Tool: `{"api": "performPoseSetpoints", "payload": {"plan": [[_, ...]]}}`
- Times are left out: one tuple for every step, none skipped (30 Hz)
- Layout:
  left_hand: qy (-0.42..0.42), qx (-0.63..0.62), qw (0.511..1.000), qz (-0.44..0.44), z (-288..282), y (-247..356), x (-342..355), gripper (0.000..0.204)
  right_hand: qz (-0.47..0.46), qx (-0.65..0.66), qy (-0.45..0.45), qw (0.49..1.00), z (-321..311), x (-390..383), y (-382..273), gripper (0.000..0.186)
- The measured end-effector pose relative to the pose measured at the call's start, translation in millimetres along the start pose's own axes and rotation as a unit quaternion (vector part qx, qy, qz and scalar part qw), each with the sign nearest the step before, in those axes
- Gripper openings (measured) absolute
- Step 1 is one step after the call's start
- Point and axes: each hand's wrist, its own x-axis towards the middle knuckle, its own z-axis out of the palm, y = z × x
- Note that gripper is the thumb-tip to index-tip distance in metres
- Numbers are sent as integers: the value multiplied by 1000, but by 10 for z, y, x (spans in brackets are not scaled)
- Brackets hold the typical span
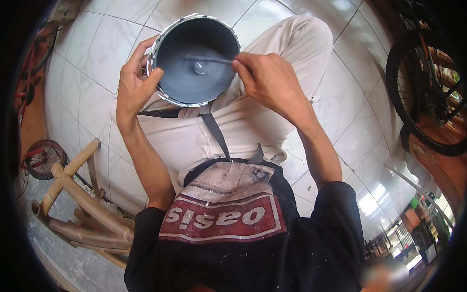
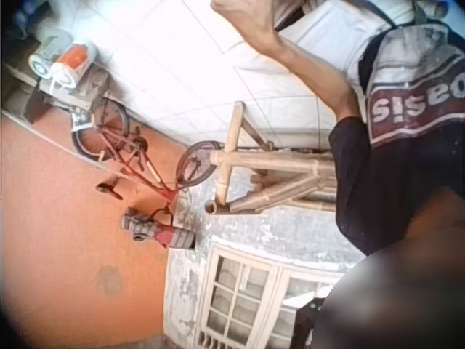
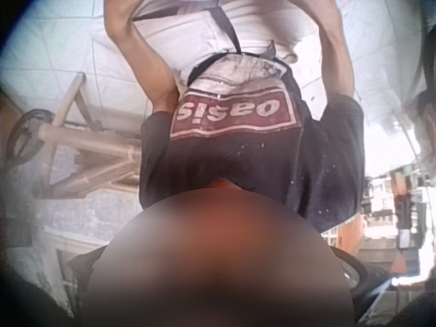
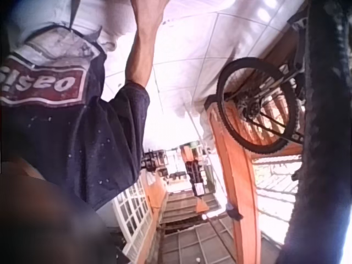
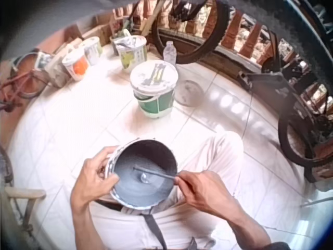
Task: The person sits on the floor and stirs gray paint in a metal can using a stick. The person then stands, walks into an adjacent room, and sits down again to continue stirring the paint.
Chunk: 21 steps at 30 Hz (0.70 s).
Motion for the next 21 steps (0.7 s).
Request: {"api": "performPoseSetpoints", "payload": {"plan": [[3,-10,1000,2,14,9,10,62,31,2,19,999,-27,14,-15,23],[6,-19,1000,5,21,10,4,62,29,-70,29,997,15,5,15,23],[-1,-5,1000,1,13,20,10,62,-3,-61,6,998,40,-16,45,22],[-8,10,1000,-2,-4,32,1,61,-35,-53,-17,998,69,-43,75,22],[-14,25,1000,-5,-13,41,6,61,-67,-44,-40,996,74,-53,87,21],[-12,18,1000,-4,-11,34,0,61,-56,20,-33,998,58,-34,49,22],[-9,10,1000,-2,-5,25,7,61,-27,-13,-12,999,23,-18,0,22],[-7,3,1000,0,1,18,3,61,2,-46,8,999,-19,-8,-53,22],[-7,-2,1000,-2,7,23,2,61,33,-79,30,996,-42,-12,-84,22],[-8,-8,1000,-3,16,27,1,62,21,-120,-1,993,-20,-37,-74,22],[-8,-13,1000,-4,20,29,0,62,-5,-77,-19,997,14,-53,-59,22],[-8,-8,1000,-1,18,28,6,62,-32,-36,-35,998,30,-47,-50,21],[-8,-3,1000,1,11,25,1,62,-60,6,-51,997,23,-34,-59,21],[-8,2,1000,4,7,32,1,62,-22,56,-54,997,-28,-14,-78,21],[-8,-4,1000,-2,6,46,0,62,-16,19,-30,999,-15,-13,-62,21],[-9,-10,1000,-8,12,63,1,62,-10,-17,-6,1000,14,-21,-29,21],[-10,-16,1000,-15,11,77,-1,62,-4,-53,17,998,25,-22,-10,21],[-11,-9,1000,-12,6,83,-3,62,-21,-52,-48,997,-10,-30,-33,26],[-12,-1,1000,-10,0,84,-8,62,-10,-10,-65,998,-42,-14,-70,27],[-13,7,1000,-8,-5,84,-3,61,0,33,-82,996,-72,12,-120,27],[-11,6,1000,-8,-4,80,-9,61,10,75,-104,992,-89,13,-154,27]]}}
